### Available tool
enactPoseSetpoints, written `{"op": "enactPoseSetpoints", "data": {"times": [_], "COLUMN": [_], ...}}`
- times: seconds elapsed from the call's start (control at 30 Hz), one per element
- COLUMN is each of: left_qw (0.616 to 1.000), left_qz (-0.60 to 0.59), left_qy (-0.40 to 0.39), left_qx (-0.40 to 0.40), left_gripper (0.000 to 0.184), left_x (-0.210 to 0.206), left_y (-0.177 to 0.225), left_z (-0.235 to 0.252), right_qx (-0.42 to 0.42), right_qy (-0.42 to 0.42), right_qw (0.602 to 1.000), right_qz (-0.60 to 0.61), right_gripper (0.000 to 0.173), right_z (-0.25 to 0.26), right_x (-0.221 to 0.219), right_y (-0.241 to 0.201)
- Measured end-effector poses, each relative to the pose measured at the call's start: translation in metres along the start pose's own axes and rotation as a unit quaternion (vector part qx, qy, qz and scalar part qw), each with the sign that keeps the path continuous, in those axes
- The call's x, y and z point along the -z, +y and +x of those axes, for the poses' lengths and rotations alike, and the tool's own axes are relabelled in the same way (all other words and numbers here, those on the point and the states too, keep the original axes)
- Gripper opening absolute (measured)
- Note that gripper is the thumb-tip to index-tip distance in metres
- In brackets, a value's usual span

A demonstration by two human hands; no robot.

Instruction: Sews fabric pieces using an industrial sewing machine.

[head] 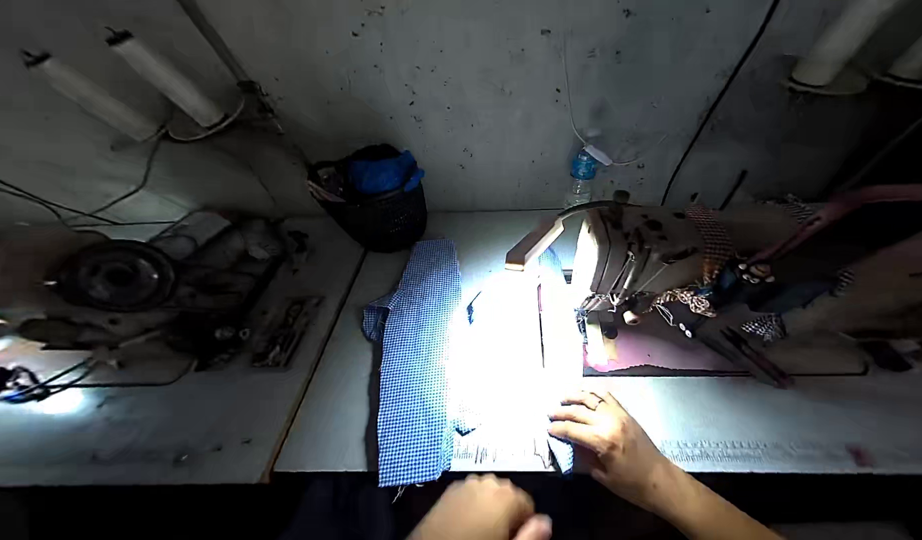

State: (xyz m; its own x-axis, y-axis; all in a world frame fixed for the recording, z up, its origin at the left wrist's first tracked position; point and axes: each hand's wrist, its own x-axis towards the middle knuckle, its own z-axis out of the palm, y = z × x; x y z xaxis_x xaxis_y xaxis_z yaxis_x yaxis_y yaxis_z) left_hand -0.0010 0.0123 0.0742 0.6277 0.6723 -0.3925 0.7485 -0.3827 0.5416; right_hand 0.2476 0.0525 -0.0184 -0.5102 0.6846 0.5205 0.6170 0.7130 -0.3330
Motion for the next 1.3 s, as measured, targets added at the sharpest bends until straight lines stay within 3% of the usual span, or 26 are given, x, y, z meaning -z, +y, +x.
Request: {"op": "enactPoseSetpoints", "data": {"times": [0.03,0.13,0.2,0.27,0.33,0.37,0.43,0.47,0.53,0.6,0.73,0.93,1.13,1.3], "left_qw": [0.996,0.979,0.961,0.949,0.947,0.948,0.958,0.959,0.947,0.934,0.939,0.927,0.925,0.919], "left_qz": [-0.002,0.035,0.097,0.143,0.15,0.14,0.096,0.079,0.064,0.069,0.051,0.143,0.186,0.176], "left_qy": [0.077,0.199,0.258,0.28,0.284,0.286,0.264,0.259,0.277,0.3,0.301,0.306,0.288,0.305], "left_qx": [-0.032,0.016,-0.029,-0.034,-0.018,-0.026,-0.059,-0.085,-0.147,-0.182,-0.157,-0.164,-0.165,-0.176], "left_gripper": [0.041,0.042,0.045,0.049,0.049,0.049,0.047,0.045,0.041,0.039,0.046,0.059,0.049,0.047], "left_x": [0.019,0.064,0.061,0.053,0.044,0.039,0.025,0.018,0.006,-0.005,-0.001,0.003,0.004,0.004], "left_y": [0.006,0.009,-0.021,-0.038,-0.039,-0.039,-0.037,-0.035,-0.029,-0.032,-0.039,-0.041,-0.041,-0.041], "left_z": [0.012,0.091,0.151,0.181,0.184,0.183,0.174,0.169,0.159,0.154,0.152,0.161,0.162,0.168], "right_qx": [0.006,0.009,0.015,0.022,0.036,0.048,0.035,0.013,-0.071,-0.142,-0.149,-0.157,-0.173,-0.202], "right_qy": [-0.006,-0.008,-0.002,-0.03,-0.118,-0.146,-0.103,-0.052,0.042,0.028,-0.006,0.01,-0.024,0.015], "right_qw": [1.0,1.0,1.0,0.999,0.98,0.96,0.935,0.94,0.974,0.988,0.988,0.986,0.982,0.977], "right_qz": [0.016,0.014,-0.009,0.019,0.153,0.234,0.338,0.336,0.209,0.06,-0.048,-0.056,-0.079,-0.067], "right_gripper": [0.025,0.024,0.022,0.017,0.019,0.028,0.041,0.038,0.028,0.033,0.039,0.037,0.042,0.041], "right_z": [-0.004,-0.023,-0.039,-0.053,-0.06,-0.059,-0.047,-0.037,-0.011,0.006,0.004,0.002,0.007,0.017], "right_x": [0.0,0.005,0.014,0.027,0.044,0.049,0.052,0.052,0.046,0.029,0.009,0.012,0.016,0.016], "right_y": [-0.007,-0.029,-0.044,-0.061,-0.07,-0.068,-0.053,-0.04,-0.008,0.023,0.037,0.032,0.033,0.035]}}
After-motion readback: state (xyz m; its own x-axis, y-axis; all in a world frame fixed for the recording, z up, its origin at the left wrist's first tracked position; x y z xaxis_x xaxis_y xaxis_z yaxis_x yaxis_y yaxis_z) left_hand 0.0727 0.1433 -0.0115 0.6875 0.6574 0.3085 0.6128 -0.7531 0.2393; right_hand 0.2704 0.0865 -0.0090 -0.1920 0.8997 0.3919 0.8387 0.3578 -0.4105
